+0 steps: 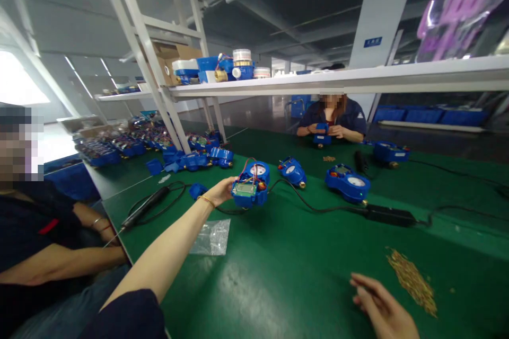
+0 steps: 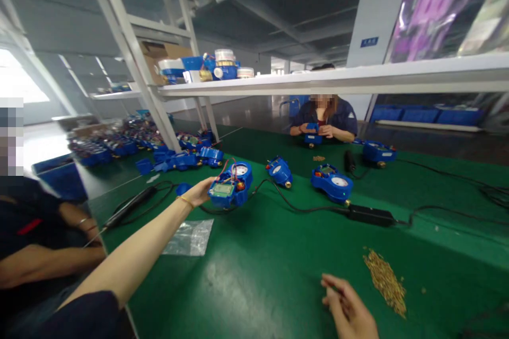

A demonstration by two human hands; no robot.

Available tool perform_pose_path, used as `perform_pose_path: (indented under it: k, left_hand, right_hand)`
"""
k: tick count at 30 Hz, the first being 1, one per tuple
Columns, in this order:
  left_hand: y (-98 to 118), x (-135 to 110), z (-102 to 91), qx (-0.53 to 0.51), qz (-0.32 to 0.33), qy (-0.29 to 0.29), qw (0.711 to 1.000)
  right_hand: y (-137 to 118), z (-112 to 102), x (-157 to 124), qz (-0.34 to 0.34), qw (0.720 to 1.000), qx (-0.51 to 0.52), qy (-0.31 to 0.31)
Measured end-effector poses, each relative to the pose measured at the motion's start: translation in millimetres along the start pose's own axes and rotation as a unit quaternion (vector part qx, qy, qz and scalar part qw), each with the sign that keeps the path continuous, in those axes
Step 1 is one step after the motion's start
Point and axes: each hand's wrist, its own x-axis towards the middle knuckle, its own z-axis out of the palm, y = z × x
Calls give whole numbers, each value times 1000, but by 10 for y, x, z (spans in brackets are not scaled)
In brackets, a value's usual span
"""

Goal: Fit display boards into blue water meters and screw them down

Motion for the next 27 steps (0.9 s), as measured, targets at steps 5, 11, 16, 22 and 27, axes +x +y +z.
perform_pose_path:
  k: [5, 11, 16, 22, 27]
  left_hand:
    - [-293, -301, 984, 105, -127, -240, 957]
    - [-814, -637, 2257, 197, -241, -475, 823]
    - [-1143, -681, 2829, 247, -243, -529, 775]
    - [-1113, -376, 2641, 204, -126, -440, 866]
    - [-1069, -668, 2055, 116, 8, -359, 926]
  right_hand:
    - [-617, -539, 174, -41, 993, -41, 100]
    - [-647, -784, -38, 99, 987, 38, -119]
    - [-441, -688, -445, 177, 961, 149, -149]
    - [-443, -537, -619, 215, 969, 120, 22]
    - [-317, -366, -847, 222, 958, 142, 116]
